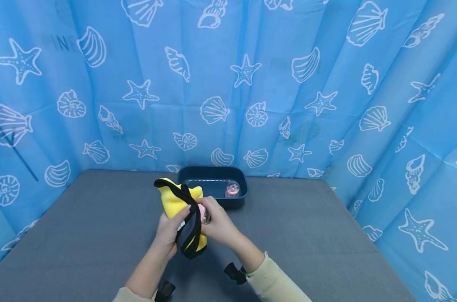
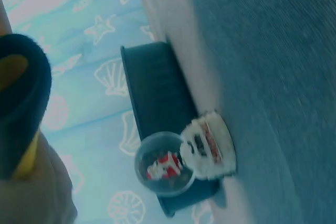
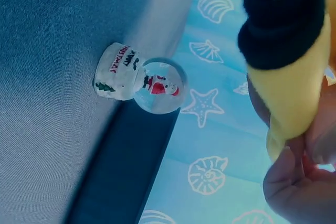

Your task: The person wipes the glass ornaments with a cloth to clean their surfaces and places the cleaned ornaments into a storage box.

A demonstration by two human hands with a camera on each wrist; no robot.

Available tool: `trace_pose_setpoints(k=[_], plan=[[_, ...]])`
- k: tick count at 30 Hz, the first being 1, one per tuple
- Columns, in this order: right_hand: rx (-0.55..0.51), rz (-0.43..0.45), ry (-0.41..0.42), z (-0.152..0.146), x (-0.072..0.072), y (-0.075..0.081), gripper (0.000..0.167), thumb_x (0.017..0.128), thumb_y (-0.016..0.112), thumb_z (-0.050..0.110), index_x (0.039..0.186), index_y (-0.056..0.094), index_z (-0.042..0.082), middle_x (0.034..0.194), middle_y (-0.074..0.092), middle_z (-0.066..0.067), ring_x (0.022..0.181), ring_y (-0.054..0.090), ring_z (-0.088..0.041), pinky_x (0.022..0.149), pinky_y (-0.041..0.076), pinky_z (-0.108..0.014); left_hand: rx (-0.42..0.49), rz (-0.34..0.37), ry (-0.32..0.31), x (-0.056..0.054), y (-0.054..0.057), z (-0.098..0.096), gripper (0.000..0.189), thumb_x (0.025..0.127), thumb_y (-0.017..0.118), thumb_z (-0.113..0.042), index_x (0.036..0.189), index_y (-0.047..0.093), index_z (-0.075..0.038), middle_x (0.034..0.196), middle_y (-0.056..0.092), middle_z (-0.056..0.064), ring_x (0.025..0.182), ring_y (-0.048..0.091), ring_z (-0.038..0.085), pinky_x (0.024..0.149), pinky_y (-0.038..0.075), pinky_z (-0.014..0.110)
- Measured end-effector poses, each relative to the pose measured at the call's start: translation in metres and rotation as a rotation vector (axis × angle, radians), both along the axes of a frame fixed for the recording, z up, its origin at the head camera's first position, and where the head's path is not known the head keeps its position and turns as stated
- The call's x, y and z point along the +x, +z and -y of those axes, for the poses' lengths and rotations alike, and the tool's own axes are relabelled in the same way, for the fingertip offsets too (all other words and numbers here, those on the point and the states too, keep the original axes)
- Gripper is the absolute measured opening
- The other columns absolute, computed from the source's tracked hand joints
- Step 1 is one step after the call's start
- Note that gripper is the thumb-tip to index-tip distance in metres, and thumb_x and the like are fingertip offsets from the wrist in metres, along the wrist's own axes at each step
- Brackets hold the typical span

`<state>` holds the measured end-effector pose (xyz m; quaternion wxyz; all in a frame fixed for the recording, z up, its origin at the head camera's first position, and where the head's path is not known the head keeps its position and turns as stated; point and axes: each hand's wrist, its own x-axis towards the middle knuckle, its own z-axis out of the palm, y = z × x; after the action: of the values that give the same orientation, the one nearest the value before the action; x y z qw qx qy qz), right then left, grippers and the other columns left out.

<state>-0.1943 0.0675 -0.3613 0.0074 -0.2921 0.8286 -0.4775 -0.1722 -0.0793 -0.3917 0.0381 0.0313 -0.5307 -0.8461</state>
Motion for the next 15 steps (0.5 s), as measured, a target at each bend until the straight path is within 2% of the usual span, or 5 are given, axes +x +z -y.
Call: trace_pose_setpoints(k=[4, 8, 12, 15], plan=[[-0.006, 0.058, 0.056, 0.001, 0.0013, 0.0, 0.045, 0.089, 0.07, 0.016, 0.129, 0.054, 0.008, 0.107, 0.049, -0.003, 0.092, 0.046, -0.018, 0.075, 0.047, -0.028, 0.039, 0.04, 0.076, 0.0008, 0.0005, -0.0003, 0.041, 0.094, 0.06, -0.019, 0.127, 0.039, -0.005, 0.109, 0.05, 0.0, 0.096, 0.054, 0.01, 0.085, 0.05, 0.022], [-0.055, 0.111, 0.06, 0.0008, 0.0017, -0.0008, 0.045, 0.089, 0.067, 0.015, 0.13, 0.051, 0.005, 0.109, 0.052, -0.005, 0.091, 0.049, -0.019, 0.075, 0.048, -0.028, 0.08, 0.075, 0.116, -0.0002, 0.0011, -0.0002, 0.037, 0.096, 0.057, -0.021, 0.125, 0.042, -0.006, 0.108, 0.052, -0.001, 0.092, 0.056, 0.01, 0.085, 0.05, 0.022], [-0.056, 0.091, 0.06, 0.0005, 0.0008, -0.0024, 0.041, 0.089, 0.067, 0.014, 0.127, 0.053, 0.004, 0.108, 0.055, -0.004, 0.093, 0.049, -0.018, 0.078, 0.048, -0.031, 0.12, 0.115, 0.135, -0.0012, 0.0017, 0.0005, 0.035, 0.097, 0.054, -0.024, 0.124, 0.042, -0.007, 0.107, 0.053, 0.0, 0.086, 0.06, 0.009, 0.082, 0.051, 0.022], [-0.035, 0.061, 0.083, 0.0003, 0.0004, -0.0032, 0.04, 0.089, 0.067, 0.012, 0.127, 0.054, 0.004, 0.112, 0.056, -0.005, 0.096, 0.049, -0.018, 0.081, 0.049, -0.032, 0.162, 0.145, 0.154, -0.0019, 0.0025, 0.002, 0.034, 0.097, 0.055, -0.029, 0.121, 0.044, -0.008, 0.1, 0.056, -0.003, 0.08, 0.06, 0.007, 0.076, 0.051, 0.021]])
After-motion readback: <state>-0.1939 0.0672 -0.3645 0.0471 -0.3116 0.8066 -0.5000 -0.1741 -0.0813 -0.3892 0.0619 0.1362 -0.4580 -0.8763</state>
